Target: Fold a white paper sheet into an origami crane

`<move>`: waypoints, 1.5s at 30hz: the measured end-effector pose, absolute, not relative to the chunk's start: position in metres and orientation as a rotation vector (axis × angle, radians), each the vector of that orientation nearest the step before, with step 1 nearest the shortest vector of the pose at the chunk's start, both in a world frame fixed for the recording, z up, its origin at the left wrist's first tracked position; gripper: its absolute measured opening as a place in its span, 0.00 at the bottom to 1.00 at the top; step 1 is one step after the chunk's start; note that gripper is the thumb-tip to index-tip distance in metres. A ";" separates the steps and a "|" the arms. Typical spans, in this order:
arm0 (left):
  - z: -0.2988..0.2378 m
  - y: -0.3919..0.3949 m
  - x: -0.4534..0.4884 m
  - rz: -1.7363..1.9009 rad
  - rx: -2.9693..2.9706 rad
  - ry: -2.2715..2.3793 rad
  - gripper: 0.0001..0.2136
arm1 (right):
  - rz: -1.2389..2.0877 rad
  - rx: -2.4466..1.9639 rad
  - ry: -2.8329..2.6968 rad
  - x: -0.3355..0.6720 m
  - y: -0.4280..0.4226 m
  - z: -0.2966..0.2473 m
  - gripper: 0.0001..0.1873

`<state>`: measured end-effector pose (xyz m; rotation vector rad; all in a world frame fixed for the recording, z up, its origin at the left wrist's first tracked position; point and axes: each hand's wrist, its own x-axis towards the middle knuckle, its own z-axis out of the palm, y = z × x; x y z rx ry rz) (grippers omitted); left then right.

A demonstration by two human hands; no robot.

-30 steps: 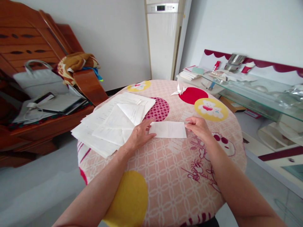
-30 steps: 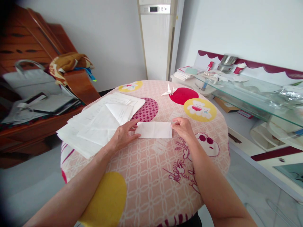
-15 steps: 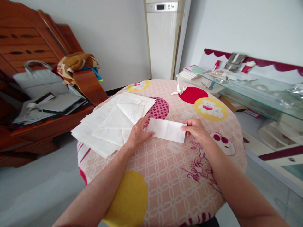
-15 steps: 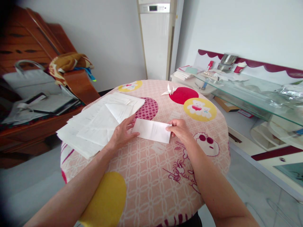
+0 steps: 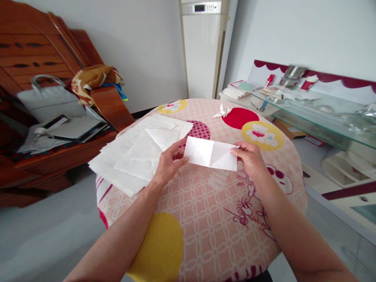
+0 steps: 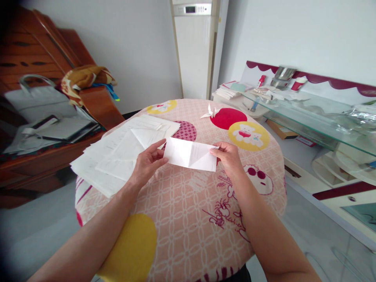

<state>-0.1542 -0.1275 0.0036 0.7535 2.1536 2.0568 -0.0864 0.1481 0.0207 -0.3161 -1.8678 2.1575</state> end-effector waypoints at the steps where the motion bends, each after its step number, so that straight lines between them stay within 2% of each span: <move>1: 0.005 -0.128 -0.153 2.099 0.785 2.102 0.35 | 2.209 -0.321 -1.821 -0.086 0.148 0.022 0.12; 5: 0.010 -0.126 -0.149 2.216 0.814 1.979 0.37 | 2.387 -0.384 -1.644 -0.085 0.146 0.025 0.13; 11: 0.015 -0.120 -0.144 2.359 0.580 1.885 0.27 | 2.428 -0.506 -1.677 -0.089 0.139 0.019 0.13; 14: 0.011 -0.119 -0.145 2.347 0.413 1.878 0.18 | 2.210 -0.580 -1.848 -0.092 0.142 0.010 0.14; 17: 0.006 -0.118 -0.147 2.337 0.293 1.890 0.14 | 1.750 -0.514 -2.077 -0.093 0.149 0.005 0.17; 20: 0.004 -0.118 -0.147 2.339 0.229 1.932 0.13 | 1.509 -0.307 -2.239 -0.091 0.153 0.004 0.19; 23: 0.004 -0.117 -0.147 2.323 0.198 1.985 0.14 | 1.506 -0.132 -2.372 -0.088 0.151 0.007 0.20; 27: 0.004 -0.117 -0.148 2.301 0.177 1.989 0.14 | 1.540 0.070 -2.440 -0.085 0.145 0.010 0.12; 34: 0.003 -0.122 -0.151 2.264 0.165 1.991 0.16 | 1.726 0.036 -2.408 -0.079 0.138 0.017 0.13; 45: 0.001 -0.124 -0.149 2.168 0.227 2.198 0.14 | 1.384 0.205 -2.422 -0.081 0.118 0.016 0.08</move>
